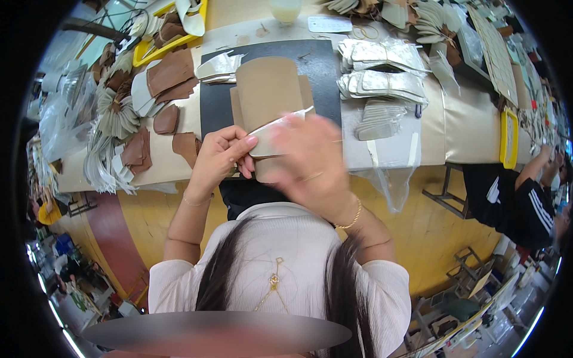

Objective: The person repeatedly picks up small brown and white shoe-shaped parts, applies a liquid from a squeeze bottle to the edges, and presses them together. The person then stacks the assembled units and handles a cardboard roll and additional white parts on the table.

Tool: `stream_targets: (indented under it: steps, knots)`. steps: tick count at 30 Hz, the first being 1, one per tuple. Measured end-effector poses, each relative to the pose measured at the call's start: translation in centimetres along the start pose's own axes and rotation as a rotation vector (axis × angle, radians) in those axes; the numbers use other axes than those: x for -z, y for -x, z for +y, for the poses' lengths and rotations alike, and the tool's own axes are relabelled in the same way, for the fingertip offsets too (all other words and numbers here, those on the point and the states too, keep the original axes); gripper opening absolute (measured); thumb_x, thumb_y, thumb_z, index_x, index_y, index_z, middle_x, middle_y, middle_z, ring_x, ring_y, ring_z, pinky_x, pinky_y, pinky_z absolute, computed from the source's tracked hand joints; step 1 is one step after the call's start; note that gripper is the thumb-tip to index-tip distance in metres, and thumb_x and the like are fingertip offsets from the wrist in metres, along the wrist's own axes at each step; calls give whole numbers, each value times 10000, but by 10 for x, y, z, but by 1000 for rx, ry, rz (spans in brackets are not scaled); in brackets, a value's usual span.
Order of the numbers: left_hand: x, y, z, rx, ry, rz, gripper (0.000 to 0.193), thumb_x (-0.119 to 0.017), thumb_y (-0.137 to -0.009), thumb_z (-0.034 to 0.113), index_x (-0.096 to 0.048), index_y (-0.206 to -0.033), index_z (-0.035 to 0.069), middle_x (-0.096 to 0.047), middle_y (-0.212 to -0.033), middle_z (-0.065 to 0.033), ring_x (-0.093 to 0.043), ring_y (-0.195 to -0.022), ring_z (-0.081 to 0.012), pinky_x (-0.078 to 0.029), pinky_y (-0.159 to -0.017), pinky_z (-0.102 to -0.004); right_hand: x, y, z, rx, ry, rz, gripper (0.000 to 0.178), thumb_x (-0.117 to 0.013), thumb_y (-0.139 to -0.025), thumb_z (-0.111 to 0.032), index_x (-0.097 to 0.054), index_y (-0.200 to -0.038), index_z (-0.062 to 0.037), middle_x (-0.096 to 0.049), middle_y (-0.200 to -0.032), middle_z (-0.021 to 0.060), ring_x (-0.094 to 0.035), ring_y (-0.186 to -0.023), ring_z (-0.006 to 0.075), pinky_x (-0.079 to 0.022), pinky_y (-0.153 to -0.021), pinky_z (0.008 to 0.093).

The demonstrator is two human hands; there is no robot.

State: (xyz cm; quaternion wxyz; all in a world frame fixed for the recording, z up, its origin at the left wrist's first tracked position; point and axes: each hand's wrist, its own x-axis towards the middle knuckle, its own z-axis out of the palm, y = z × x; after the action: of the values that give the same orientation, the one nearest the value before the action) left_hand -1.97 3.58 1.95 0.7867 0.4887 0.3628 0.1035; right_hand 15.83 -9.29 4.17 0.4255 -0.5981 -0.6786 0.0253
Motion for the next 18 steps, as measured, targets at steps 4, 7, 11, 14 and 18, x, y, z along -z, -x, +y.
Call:
stream_targets:
  steps: [4, 7, 11, 14, 18]
  knots:
    - [3, -2, -1, -157, -63, -16, 214, -608, -959, 190, -599, -906, -17, -638, -675, -65, -608, -539, -101, -471, -492, -206, -20, -8, -11, 60, -104, -310, 702, -630, -819, -461, -475, -1407, -109, -490, -1422, 95, -420, -1351, 284, -265, -1133, 454]
    - [5, -4, -2, -62, -38, -32, 207, -592, -969, 175, -607, -916, -25, -631, -654, -67, -602, -533, -108, -468, -490, -214, -25, -6, -1, 12, -188, -322, 709, -566, -855, -493, -436, -1441, -116, -459, -1454, 97, -405, -1366, 257, -251, -1140, 462]
    - [7, -7, -2, -54, -42, -64, 238, -612, -963, 199, -604, -883, -25, -629, -639, -78, -589, -508, -111, -474, -487, -223, -24, 3, 6, -75, -297, -295, 708, -513, -886, -526, -413, -1453, -114, -407, -1494, 106, -353, -1396, 290, -234, -1145, 469]
    - [6, -7, 0, -26, -36, -51, 242, -618, -959, 202, -602, -862, -20, -630, -632, -82, -587, -501, -109, -478, -477, -221, -27, 8, 8, -104, -114, -242, 723, -453, -921, -561, -370, -1477, -107, -356, -1525, 111, -296, -1418, 340, -211, -1153, 476]
    - [4, -6, 3, -10, -45, -28, 243, -622, -956, 205, -601, -847, -12, -633, -629, -83, -586, -491, -109, -479, -463, -216, -33, 17, 15, -219, -295, -184, 807, -341, -949, -613, -230, -1516, -49, -269, -1559, 148, -221, -1440, 379, -174, -1164, 483]
